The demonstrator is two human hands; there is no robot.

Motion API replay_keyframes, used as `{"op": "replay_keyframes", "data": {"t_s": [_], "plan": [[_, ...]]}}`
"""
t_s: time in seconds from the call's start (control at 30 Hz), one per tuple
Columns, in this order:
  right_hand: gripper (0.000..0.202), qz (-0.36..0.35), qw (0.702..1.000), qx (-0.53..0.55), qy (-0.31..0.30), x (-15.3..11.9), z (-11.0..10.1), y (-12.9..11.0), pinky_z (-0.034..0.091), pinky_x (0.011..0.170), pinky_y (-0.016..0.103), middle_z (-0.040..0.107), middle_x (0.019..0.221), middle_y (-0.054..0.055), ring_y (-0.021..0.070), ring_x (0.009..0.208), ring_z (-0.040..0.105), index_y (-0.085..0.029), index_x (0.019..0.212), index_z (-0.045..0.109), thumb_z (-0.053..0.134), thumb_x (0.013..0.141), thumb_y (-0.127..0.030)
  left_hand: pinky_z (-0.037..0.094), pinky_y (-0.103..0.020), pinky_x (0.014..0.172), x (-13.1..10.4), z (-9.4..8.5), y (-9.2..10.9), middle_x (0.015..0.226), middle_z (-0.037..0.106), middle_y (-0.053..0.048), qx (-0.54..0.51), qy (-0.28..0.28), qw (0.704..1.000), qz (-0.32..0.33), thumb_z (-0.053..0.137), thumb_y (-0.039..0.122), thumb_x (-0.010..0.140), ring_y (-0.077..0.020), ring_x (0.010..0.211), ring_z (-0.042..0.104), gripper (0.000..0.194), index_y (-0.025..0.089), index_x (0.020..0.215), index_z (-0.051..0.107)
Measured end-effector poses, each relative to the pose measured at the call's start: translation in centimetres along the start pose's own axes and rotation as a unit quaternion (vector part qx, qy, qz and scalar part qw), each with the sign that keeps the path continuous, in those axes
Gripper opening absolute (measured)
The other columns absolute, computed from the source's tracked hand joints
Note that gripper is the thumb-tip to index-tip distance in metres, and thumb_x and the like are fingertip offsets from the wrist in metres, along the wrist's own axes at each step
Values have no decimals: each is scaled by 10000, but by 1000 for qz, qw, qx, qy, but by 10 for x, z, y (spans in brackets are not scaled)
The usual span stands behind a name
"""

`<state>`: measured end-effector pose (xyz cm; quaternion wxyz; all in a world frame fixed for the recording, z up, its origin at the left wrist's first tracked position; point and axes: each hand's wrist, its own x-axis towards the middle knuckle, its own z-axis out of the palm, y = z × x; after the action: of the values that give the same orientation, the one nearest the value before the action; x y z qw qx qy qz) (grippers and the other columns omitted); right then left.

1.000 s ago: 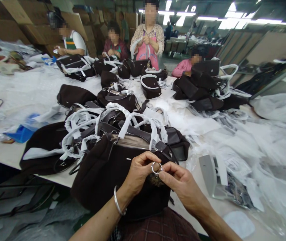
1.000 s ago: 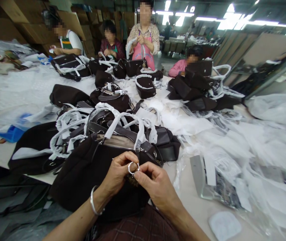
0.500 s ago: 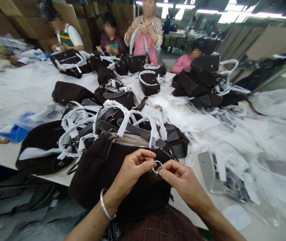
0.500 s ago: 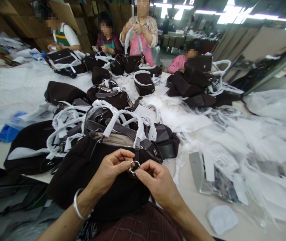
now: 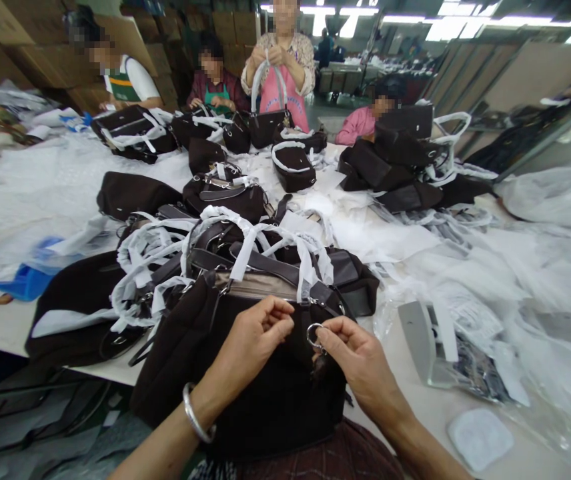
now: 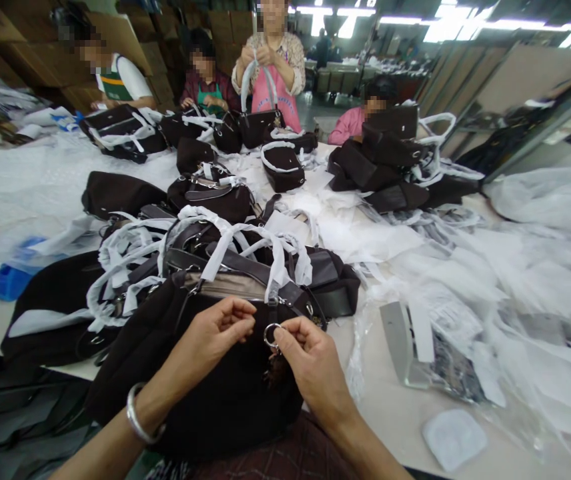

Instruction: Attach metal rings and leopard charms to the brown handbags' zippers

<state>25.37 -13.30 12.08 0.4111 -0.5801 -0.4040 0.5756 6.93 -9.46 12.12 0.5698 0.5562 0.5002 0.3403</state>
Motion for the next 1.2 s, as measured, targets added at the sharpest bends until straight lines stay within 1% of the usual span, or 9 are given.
{"op": "replay_keyframes", "data": {"t_s": [0.07,0.13,0.3,0.53,0.63,0.77,0.87,1.0,1.2], "plan": [[339,11,1000,-8,8,9,-2,0,436,571,230,662,687,8,129,614,580,-166,788,643,729,785,-494,455,-271,687,14,-14,-1,781,677,-25,134,16,989,57,658,259,815,-177,723,605,107,205,902,691],[336,13,1000,-3,13,18,-4,1,438,583,227,683,710,16,133,634,598,-162,800,651,748,767,-482,431,-265,639,33,-21,-5,729,674,-23,202,-25,975,87,679,241,777,-178,670,590,100,208,865,712],[325,18,999,7,35,36,-2,15,398,539,210,677,675,7,115,576,571,-162,822,626,753,759,-454,340,-214,428,78,-14,-19,660,643,-4,197,-125,972,6,647,327,769,-141,496,551,222,182,928,702],[252,19,997,-68,28,40,16,38,316,455,199,581,543,-29,89,474,461,-171,693,574,709,756,-375,353,-185,403,109,14,-14,525,548,30,141,-204,967,-56,708,327,677,-104,453,496,211,165,613,589],[278,35,998,-35,34,36,12,37,302,453,201,534,517,-54,80,451,427,-178,697,550,710,761,-395,418,-192,449,110,19,-17,547,556,30,64,-207,974,-69,689,348,715,-100,474,526,239,162,633,564],[342,39,992,64,102,37,-4,24,302,451,193,527,538,-72,75,454,431,-183,796,561,749,741,-464,471,-194,524,102,14,-25,587,589,15,-69,-187,975,-95,704,414,752,-87,511,560,295,143,728,591],[359,36,988,73,130,43,-10,18,313,453,188,556,553,-66,74,462,448,-176,837,580,773,723,-457,479,-193,537,91,11,-32,613,597,14,-117,-170,973,-98,709,447,765,-83,519,569,333,135,794,598],[335,41,991,34,126,49,-7,22,282,436,183,543,522,-70,65,440,421,-172,815,578,757,744,-446,509,-211,557,79,13,-36,621,585,26,-126,-143,978,-81,682,453,801,-88,522,574,330,138,841,592],[312,55,991,36,114,53,-4,28,318,444,181,590,544,-54,73,449,460,-181,799,552,750,755,-418,541,-232,578,70,18,-42,658,593,23,-80,-96,991,-49,606,403,873,-109,561,609,254,152,863,567]]}}
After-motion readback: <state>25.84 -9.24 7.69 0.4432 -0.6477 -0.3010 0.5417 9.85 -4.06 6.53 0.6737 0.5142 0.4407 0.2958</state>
